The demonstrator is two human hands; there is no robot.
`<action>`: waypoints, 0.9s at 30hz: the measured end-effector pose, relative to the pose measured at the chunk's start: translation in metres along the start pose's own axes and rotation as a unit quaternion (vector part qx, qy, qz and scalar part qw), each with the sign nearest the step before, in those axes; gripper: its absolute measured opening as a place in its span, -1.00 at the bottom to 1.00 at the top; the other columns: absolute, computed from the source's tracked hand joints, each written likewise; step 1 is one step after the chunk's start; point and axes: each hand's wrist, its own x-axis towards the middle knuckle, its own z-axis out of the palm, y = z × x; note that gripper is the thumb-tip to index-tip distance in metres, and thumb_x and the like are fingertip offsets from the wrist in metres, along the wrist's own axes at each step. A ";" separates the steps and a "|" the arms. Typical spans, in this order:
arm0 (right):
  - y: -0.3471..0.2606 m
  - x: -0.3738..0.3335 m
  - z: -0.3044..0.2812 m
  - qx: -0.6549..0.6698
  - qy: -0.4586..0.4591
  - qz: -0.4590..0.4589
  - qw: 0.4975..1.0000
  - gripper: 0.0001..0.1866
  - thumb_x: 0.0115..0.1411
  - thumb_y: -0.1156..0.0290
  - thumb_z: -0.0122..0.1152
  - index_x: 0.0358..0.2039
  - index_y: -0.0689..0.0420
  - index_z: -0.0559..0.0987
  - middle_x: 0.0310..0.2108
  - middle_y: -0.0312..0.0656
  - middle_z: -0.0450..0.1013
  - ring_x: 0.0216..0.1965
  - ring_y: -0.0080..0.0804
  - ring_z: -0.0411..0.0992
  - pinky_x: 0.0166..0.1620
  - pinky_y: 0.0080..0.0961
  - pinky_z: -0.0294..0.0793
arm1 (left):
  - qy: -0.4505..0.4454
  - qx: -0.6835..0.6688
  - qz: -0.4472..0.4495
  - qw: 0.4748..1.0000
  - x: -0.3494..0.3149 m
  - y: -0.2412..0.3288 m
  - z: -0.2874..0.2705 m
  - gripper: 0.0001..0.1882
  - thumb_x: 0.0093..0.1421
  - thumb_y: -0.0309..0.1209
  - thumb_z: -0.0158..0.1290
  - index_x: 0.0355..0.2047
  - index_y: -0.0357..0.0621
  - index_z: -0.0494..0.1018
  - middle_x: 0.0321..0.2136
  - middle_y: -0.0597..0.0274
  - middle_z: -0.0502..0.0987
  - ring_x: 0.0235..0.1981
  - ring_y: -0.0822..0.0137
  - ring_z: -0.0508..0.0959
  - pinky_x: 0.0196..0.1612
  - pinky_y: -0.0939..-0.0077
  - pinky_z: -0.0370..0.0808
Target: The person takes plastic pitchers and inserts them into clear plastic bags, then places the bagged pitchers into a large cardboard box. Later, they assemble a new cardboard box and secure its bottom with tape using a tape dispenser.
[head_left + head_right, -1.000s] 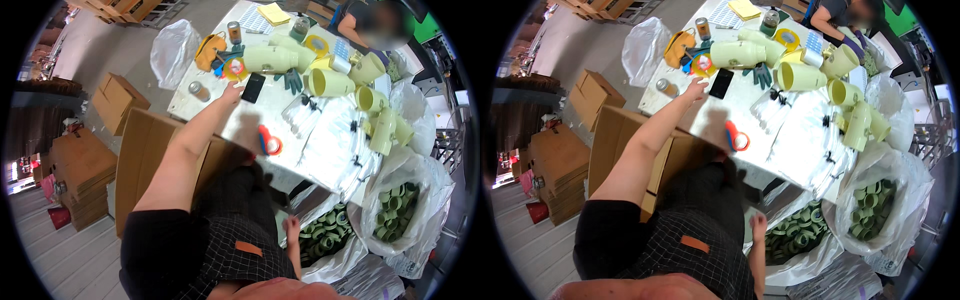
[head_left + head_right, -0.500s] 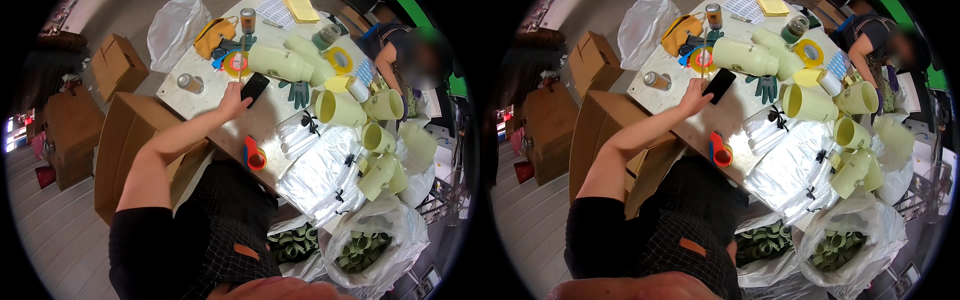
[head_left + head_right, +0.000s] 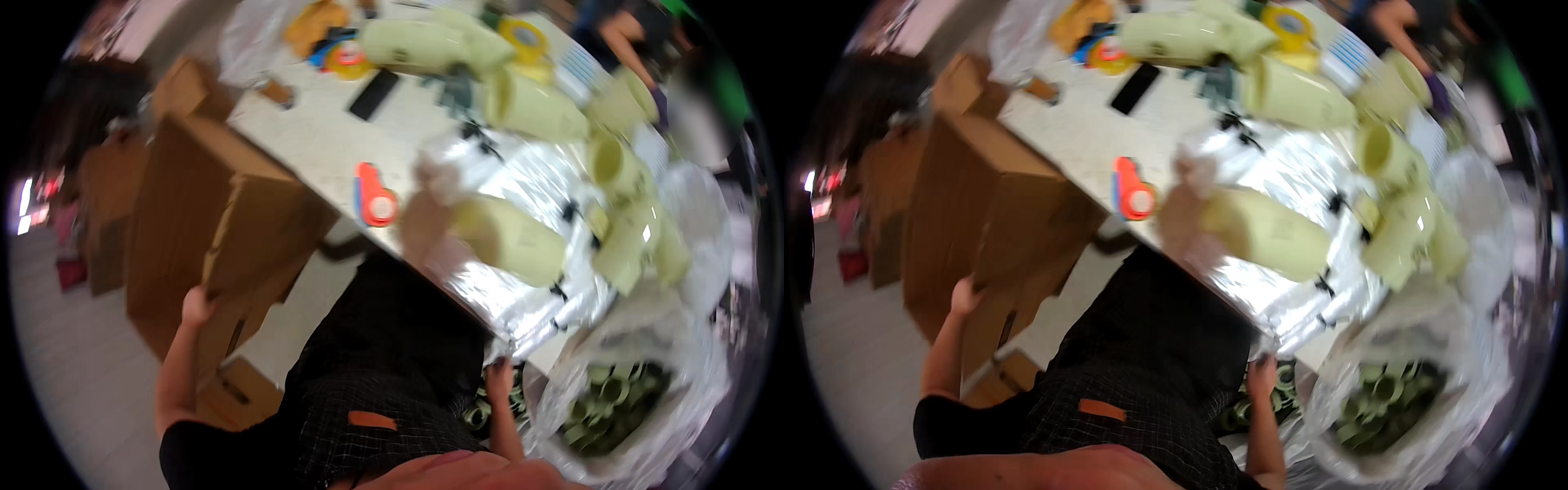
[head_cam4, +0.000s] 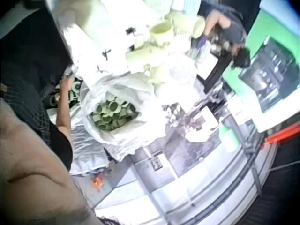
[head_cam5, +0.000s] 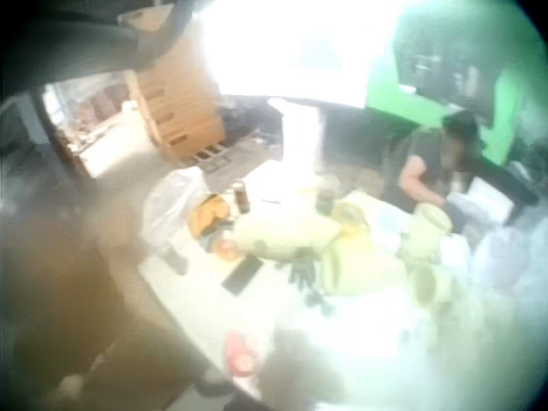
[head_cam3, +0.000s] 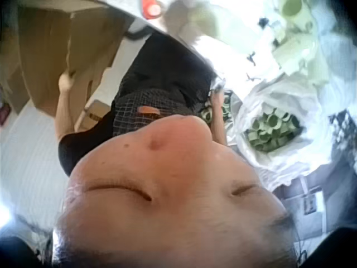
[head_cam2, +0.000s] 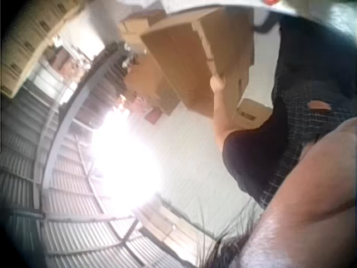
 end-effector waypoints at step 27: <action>-0.248 -0.040 0.100 0.609 -0.285 -0.254 0.695 -0.02 -0.03 0.10 0.53 0.31 0.23 0.24 0.14 -0.16 0.42 0.16 -0.30 0.41 0.22 -0.35 0.40 | 0.313 0.009 0.151 0.938 -0.051 -0.009 0.064 -0.33 -0.01 -0.52 0.21 0.17 -0.17 0.33 -0.21 -0.14 0.59 -0.12 -0.11 0.57 -0.09 0.06 0.51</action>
